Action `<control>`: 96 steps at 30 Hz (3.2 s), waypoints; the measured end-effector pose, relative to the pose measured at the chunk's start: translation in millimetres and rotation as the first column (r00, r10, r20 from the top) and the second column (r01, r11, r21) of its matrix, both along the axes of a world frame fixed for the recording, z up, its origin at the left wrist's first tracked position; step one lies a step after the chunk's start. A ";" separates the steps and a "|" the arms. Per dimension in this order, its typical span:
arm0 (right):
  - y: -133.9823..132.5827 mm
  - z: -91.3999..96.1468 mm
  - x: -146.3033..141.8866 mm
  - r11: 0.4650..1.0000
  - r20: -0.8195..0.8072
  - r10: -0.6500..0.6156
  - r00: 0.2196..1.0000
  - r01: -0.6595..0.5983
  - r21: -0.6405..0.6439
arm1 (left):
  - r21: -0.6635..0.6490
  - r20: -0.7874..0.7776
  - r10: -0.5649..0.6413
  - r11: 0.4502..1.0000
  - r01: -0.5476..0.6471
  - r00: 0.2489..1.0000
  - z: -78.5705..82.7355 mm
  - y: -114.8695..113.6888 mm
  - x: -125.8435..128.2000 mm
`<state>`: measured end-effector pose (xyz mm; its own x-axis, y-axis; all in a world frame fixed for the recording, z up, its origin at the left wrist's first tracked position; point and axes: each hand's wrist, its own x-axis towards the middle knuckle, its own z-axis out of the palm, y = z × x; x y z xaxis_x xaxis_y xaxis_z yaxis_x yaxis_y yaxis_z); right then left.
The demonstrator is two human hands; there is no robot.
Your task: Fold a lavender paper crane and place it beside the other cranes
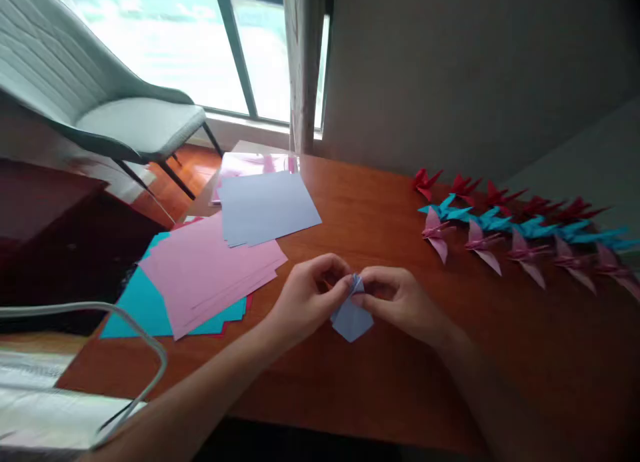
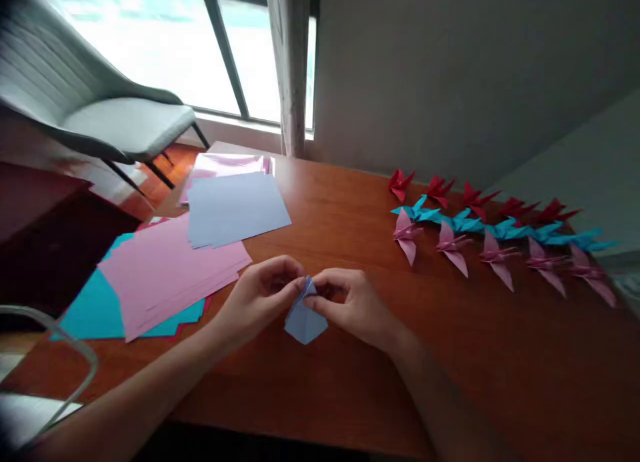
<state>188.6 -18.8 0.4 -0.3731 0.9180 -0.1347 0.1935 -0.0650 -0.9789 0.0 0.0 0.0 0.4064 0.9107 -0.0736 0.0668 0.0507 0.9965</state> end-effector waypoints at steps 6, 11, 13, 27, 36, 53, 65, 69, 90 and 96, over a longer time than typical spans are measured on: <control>-1.7 -0.5 0.9 1.000 0.005 0.018 1.000 -0.018 0.014 | -0.024 0.009 0.005 1.000 -0.005 1.000 1.9 0.2 -0.3; -1.3 -2.1 0.7 1.000 -0.006 0.015 1.000 -0.015 0.008 | -0.055 0.047 0.008 0.998 -0.006 0.999 1.7 0.8 0.6; -0.8 -2.9 0.5 1.000 -0.020 -0.001 1.000 0.001 -0.007 | -0.065 0.065 0.007 0.998 -0.003 0.998 2.4 1.1 0.6; 0.4 -3.8 0.1 0.999 -0.044 -0.048 0.998 0.047 -0.025 | 0.031 0.000 0.003 1.000 -0.003 1.000 -4.9 1.0 -1.1; -0.9 -6.2 -1.1 0.999 -0.027 -0.028 0.999 0.027 -0.037 | 0.084 -0.058 0.019 0.996 -0.014 0.998 -2.2 0.5 -1.5; 2.5 -3.4 0.2 0.963 -0.132 -0.269 0.954 0.270 -0.011 | -0.067 -0.108 -0.311 0.950 0.305 0.944 -11.4 2.1 -5.3; -1.3 -2.3 -0.4 0.904 -0.033 -0.422 0.906 0.424 0.058 | -0.324 0.124 -0.330 0.878 0.352 0.936 -10.8 -0.5 0.5; -2.2 -1.0 1.7 0.825 -0.019 -0.536 0.844 0.528 0.201 | -0.352 0.126 -0.304 0.876 0.329 0.944 -8.9 -0.1 2.0; -0.9 -5.9 -1.4 0.956 0.127 -0.236 0.963 0.207 0.207 | -0.288 0.118 -0.078 0.951 0.109 0.990 -4.4 4.0 2.6; -1.9 -2.3 0.6 0.942 0.109 -0.299 0.948 0.275 0.195 | -0.296 0.133 -0.212 0.924 0.243 0.968 -3.5 2.3 1.6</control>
